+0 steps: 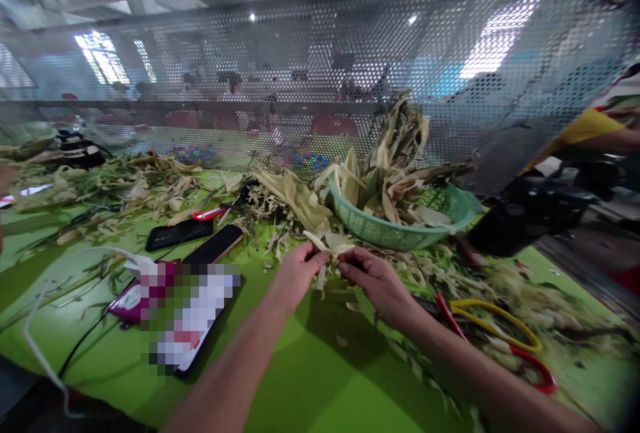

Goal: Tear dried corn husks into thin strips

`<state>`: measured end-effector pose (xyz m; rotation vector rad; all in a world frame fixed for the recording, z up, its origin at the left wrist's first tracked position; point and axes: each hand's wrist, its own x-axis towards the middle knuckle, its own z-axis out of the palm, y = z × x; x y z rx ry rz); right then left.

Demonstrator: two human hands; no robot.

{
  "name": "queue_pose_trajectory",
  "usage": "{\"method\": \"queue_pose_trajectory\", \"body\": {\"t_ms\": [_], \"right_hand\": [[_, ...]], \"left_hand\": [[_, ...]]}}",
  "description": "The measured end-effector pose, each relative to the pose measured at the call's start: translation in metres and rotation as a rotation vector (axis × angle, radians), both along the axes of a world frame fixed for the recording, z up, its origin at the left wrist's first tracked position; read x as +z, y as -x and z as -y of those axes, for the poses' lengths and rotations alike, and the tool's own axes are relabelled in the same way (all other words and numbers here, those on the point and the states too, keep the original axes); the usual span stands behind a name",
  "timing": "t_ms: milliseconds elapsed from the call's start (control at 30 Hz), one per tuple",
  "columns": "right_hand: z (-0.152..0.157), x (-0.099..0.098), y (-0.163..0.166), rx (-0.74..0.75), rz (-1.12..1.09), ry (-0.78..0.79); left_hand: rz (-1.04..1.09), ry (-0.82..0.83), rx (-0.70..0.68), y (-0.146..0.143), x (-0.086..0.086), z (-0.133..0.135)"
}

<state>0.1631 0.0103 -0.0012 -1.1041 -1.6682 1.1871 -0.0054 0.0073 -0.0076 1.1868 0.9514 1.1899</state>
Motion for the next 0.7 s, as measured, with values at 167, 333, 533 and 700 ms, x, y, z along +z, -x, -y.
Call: {"method": "queue_pose_trajectory", "body": {"t_ms": [167, 333, 533, 700], "right_hand": [[0.001, 0.008, -0.002, 0.004, 0.005, 0.003], [0.001, 0.01, -0.006, -0.033, 0.18, -0.208], [0.004, 0.006, -0.009, -0.095, 0.53, -0.569], [0.003, 0.008, -0.01, -0.065, 0.614, -0.631]], "left_hand": [[0.181, 0.129, -0.033, -0.001, 0.005, 0.003], [0.308, 0.251, 0.021, -0.005, 0.001, 0.002], [0.329, 0.321, 0.022, -0.011, -0.001, 0.005], [0.33, 0.328, 0.038, -0.012, 0.006, 0.008]]}}
